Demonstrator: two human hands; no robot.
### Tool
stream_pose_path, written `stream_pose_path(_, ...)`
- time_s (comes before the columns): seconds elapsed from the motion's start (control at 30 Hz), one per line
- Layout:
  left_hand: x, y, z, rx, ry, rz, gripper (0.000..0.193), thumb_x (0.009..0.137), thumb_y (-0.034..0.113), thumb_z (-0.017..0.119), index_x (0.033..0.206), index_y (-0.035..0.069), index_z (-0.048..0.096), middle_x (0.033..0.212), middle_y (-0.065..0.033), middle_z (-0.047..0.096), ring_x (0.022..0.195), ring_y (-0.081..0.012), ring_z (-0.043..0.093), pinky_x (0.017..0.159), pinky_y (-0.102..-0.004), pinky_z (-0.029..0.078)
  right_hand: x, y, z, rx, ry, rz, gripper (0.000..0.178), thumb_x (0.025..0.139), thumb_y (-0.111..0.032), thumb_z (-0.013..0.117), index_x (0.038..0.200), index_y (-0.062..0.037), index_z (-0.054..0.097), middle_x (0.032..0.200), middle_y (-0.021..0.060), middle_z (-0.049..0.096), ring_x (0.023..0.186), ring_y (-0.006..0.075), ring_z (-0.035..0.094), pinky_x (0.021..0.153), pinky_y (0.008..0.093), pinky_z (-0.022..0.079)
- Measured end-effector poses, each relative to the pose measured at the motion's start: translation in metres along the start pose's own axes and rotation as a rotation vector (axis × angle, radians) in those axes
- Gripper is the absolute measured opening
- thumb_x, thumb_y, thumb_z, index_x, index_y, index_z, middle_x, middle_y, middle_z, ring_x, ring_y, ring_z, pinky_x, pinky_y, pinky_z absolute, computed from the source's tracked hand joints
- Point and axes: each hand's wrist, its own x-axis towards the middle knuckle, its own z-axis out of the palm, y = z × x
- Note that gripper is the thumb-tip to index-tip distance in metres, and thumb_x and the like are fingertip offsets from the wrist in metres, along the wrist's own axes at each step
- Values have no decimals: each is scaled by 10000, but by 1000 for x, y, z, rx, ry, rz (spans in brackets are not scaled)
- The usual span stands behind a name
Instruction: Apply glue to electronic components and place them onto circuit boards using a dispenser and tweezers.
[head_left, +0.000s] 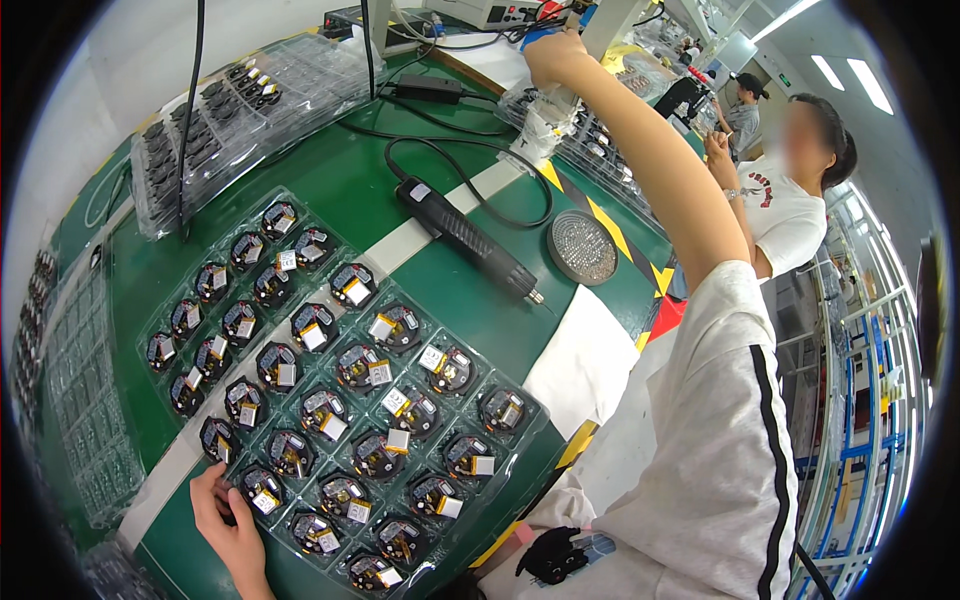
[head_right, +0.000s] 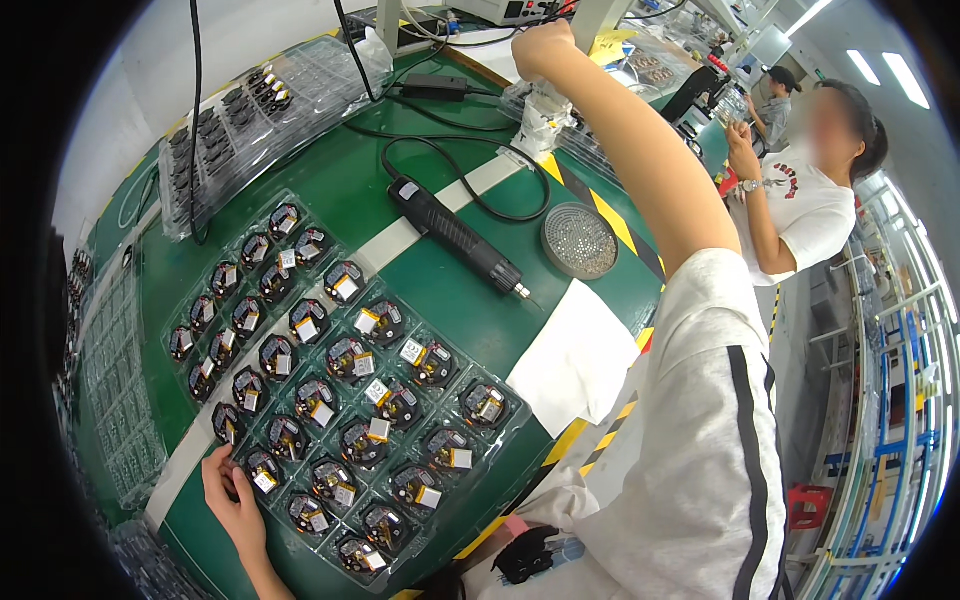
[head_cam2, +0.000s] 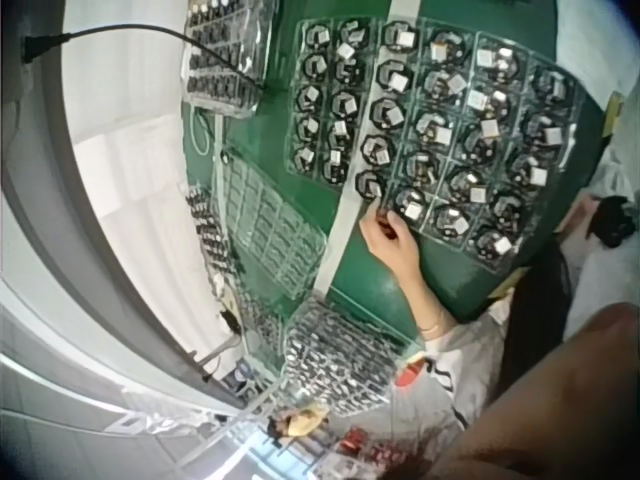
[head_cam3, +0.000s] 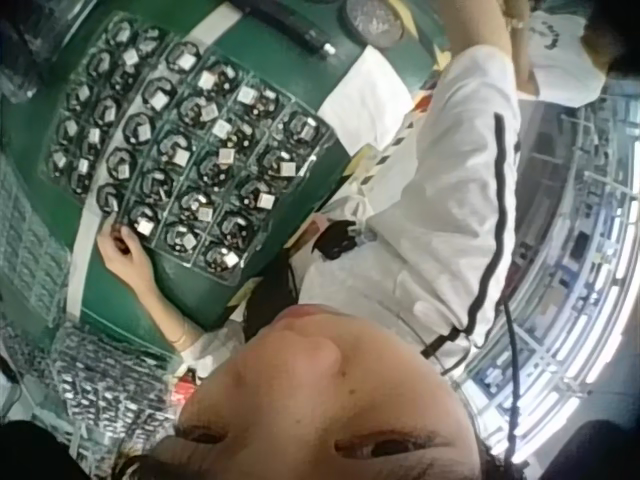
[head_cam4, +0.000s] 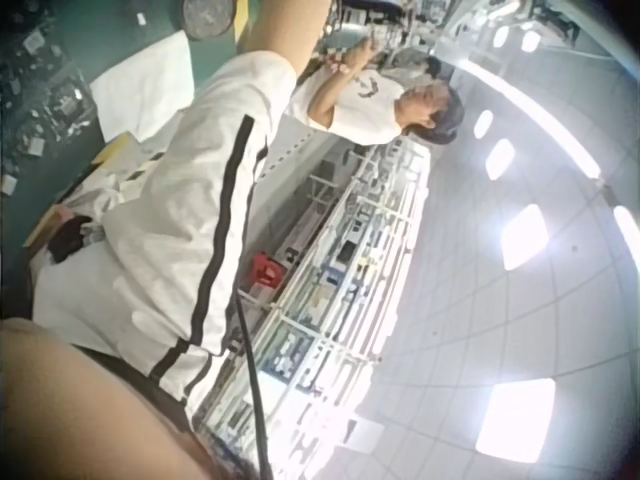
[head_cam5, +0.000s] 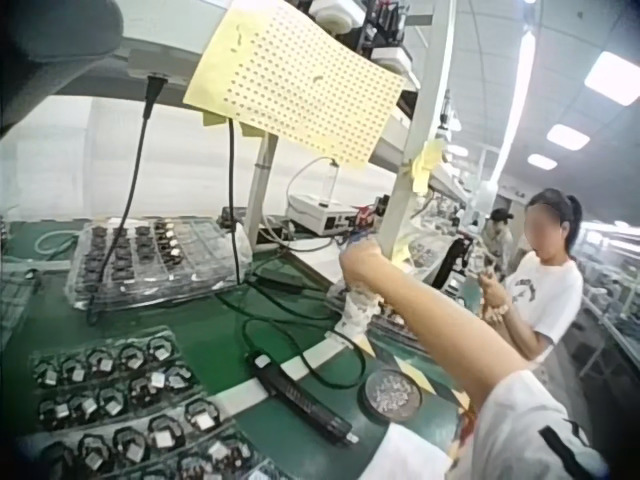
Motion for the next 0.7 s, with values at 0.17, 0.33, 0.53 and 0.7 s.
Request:
stream_pose_path(0.17, 1, 0, -1, -8, -3, 1, 266, 825, 27, 519, 1084, 3, 571, 811, -52, 475, 646, -125, 403, 558, -266, 301, 6, 0, 8, 24, 101, 1, 280, 750, -137, 608, 1007, -107, 714, 1067, 109, 686, 991, 285, 651, 872, 432, 394)
stream_pose_path(0.33, 1, 0, 0, -10, 1, -3, 261, 832, 34, 519, 1086, 6, 572, 806, -51, 476, 643, -124, 401, 558, -265, 299, 6, -8, 19, -12, 191, 89, 254, 788, -146, 587, 1004, -128, 718, 1073, 97, 688, 986, 275, 654, 883, 441, 380)
stream_pose_path(0.53, 1, 1, -1, -9, 2, -4, 259, 836, 35, 514, 1086, 7, 573, 811, -50, 482, 645, -121, 401, 559, -262, 300, 7, -7, 17, 35, 175, 38, 236, 775, -133, 608, 982, -113, 718, 1038, 111, 694, 982, 291, 657, 901, 468, 389)
stream_pose_path(0.7, 0, 0, 0, -16, -6, -11, 261, 835, 34, 513, 1087, 7, 574, 818, -50, 487, 649, -121, 406, 560, -262, 301, 30, 19, 24, -120, 305, 38, 194, 766, -97, 608, 911, -109, 734, 1001, 133, 702, 927, 296, 674, 969, 464, 341)
